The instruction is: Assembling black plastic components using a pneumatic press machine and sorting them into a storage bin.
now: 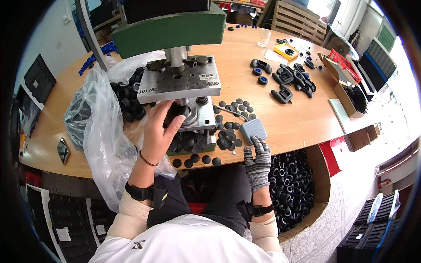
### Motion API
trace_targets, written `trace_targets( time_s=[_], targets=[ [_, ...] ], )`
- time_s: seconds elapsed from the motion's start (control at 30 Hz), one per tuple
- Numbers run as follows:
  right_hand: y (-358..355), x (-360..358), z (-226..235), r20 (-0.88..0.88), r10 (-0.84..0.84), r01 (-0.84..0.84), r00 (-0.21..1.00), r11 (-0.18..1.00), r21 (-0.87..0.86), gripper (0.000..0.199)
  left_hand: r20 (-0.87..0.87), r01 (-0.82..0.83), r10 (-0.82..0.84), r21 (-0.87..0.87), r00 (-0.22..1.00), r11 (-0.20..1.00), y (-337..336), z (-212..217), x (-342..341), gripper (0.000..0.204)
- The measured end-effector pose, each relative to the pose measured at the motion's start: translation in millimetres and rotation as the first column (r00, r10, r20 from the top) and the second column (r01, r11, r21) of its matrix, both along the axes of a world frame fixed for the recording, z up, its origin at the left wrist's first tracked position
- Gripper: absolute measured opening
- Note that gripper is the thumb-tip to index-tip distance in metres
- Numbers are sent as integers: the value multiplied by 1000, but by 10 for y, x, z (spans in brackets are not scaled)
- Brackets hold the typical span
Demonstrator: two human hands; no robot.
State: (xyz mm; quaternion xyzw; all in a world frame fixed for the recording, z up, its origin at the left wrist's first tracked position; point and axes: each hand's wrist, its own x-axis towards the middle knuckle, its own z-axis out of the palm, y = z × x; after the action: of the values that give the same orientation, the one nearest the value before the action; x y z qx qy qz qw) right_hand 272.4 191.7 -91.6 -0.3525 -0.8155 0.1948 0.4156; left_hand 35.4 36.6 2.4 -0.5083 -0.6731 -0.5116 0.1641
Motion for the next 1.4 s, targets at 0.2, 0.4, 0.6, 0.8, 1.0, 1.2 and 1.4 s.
trace_targets(
  time_s=[0.2, 0.4, 0.6, 0.8, 1.0, 1.2, 1.4],
  targets=[
    [-450, -67, -50, 340, 179, -147, 923, 982, -116, 49, -8, 7, -7, -16, 1000, 1000, 166, 35, -78, 45],
    [-694, -376, -273, 254, 307, -300, 917, 952, -67, 30, -60, -56, 59, 43, 996, 998, 174, -11, -26, 45],
    [-788, -492, -265, 176, 453, -418, 874, 886, -203, 32, 27, -48, 47, 40, 999, 998, 181, -4, 32, 50],
    [-303, -403, 78, 100, 329, -323, 939, 944, -72, 33, 10, -71, 71, -4, 997, 997, 111, -9, 11, 56],
    [603, -420, -105, 611, -15, -107, 791, 981, 164, 45, -16, -33, 35, 83, 999, 996, 86, 2, -9, 51],
    [643, -525, -276, 656, -64, -82, 752, 978, 190, 43, -39, -527, 526, -37, 850, 849, -446, -461, -979, 39],
    [452, -577, 78, 318, 22, -69, 948, 989, 135, 38, 12, -593, 676, -469, 737, 654, -601, -1006, -1549, 44]
  ],
)
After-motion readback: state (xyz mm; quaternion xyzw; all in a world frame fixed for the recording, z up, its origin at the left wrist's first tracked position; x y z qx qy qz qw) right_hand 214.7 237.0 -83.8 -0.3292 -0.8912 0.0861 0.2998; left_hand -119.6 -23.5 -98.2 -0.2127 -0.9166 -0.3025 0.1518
